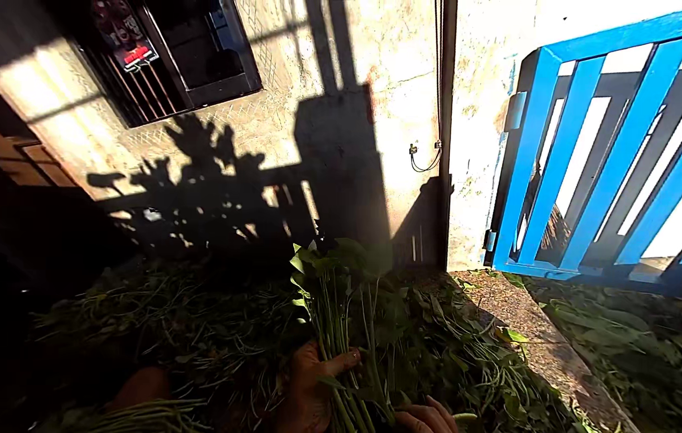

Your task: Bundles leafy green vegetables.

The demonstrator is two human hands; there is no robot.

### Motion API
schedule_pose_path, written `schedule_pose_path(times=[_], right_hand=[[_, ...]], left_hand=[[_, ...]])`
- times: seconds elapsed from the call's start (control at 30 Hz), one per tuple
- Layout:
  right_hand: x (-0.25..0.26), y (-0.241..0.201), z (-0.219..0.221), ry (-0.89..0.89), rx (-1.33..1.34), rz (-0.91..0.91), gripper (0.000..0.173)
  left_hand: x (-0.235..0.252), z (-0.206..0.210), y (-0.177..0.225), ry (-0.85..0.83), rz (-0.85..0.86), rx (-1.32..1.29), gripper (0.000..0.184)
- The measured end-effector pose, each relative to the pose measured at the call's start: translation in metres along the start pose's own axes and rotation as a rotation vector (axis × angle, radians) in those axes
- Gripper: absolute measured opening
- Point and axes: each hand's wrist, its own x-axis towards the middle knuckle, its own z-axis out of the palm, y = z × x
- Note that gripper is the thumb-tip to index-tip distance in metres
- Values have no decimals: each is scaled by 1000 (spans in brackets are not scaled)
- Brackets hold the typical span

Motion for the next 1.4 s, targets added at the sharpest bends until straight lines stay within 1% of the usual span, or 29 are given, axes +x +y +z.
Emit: schedule_pose_path(times=[0.07, 0.13, 0.3, 0.37, 0.4, 0.47, 0.5, 0.53, 0.57, 0.6, 0.67, 0.7, 0.73, 0.77, 0.8, 0.83, 0.9, 0.93, 0.97, 1.0, 1.03, 1.1, 1.17, 1.23, 1.3, 1.37, 1.4], right_hand=[[2, -2, -2, -17, -59, 3, 21], [5, -3, -4, -48, -110, -8, 21], [8, -3, -7, -102, -139, -72, 21], [7, -2, -5, -108, -160, -46, 25], [8, -3, -3, -116, -170, 3, 33], [17, -11, -1, -175, -135, 155, 63], [23, -15, -1, -213, -64, 229, 72], [31, -18, -1, -236, 46, 295, 74], [39, -22, -2, -235, 218, 363, 66], [47, -30, -4, -199, 438, 445, 55], [59, -42, -7, -46, 847, 700, 35], [62, -45, -8, 56, 962, 815, 27], [63, -46, -9, 136, 1001, 865, 22], [62, -46, -10, 185, 989, 857, 17], [61, -45, -10, 196, 957, 819, 17], [59, -44, -10, 173, 922, 775, 21], [58, -45, -11, 56, 844, 707, 31], [59, -46, -10, 10, 824, 678, 31], [59, -47, -8, 15, 818, 651, 25], [58, -48, -4, 71, 827, 623, 17], [56, -49, -1, 142, 847, 587, 13], [51, -45, 3, 231, 927, 479, 18], [45, -37, 2, 215, 1006, 348, 24], [41, -34, -2, 177, 1075, 250, 27], [35, -37, -11, 118, 1071, 256, 26], [25, -35, -27, 40, 961, 329, 23], [20, -28, -38, -38, 889, 366, 22]], left_hand=[[-2, -3, 4, -64, 23, -51, 49], [-5, -5, 7, -120, 26, -51, 53], [-7, 2, 5, -149, 17, 91, 48], [-5, 4, 5, -132, 27, 130, 48], [-5, 5, 5, -136, 34, 135, 49], [-4, 6, 3, -155, 47, 141, 48], [-4, 6, 0, -164, 53, 152, 46], [-5, 7, -2, -174, 57, 165, 44], [-5, 8, -2, -183, 58, 165, 43], [-6, 9, -1, -189, 60, 155, 43], [-6, 9, 2, -197, 57, 130, 44], [-5, 8, 3, -199, 51, 114, 45], [-4, 7, 5, -194, 48, 102, 44], [-4, 6, 5, -185, 46, 98, 44], [-4, 6, 6, -174, 45, 96, 44], [-4, 6, 5, -167, 47, 96, 44], [-5, 7, 2, -169, 58, 99, 44], [-6, 9, 1, -174, 66, 100, 43], [-7, 10, -1, -174, 73, 101, 43], [-7, 11, -1, -165, 79, 99, 43], [-8, 12, 0, -146, 82, 93, 43], [-7, 12, 5, -92, 58, 68, 45], [-5, 12, 9, -38, 28, 25, 47], [-2, 11, 10, 20, 25, -14, 48], [3, 7, 12, 91, 61, -43, 44], [9, -4, 17, 120, 110, -20, 40], [10, -10, 20, 136, 141, -10, 37]])
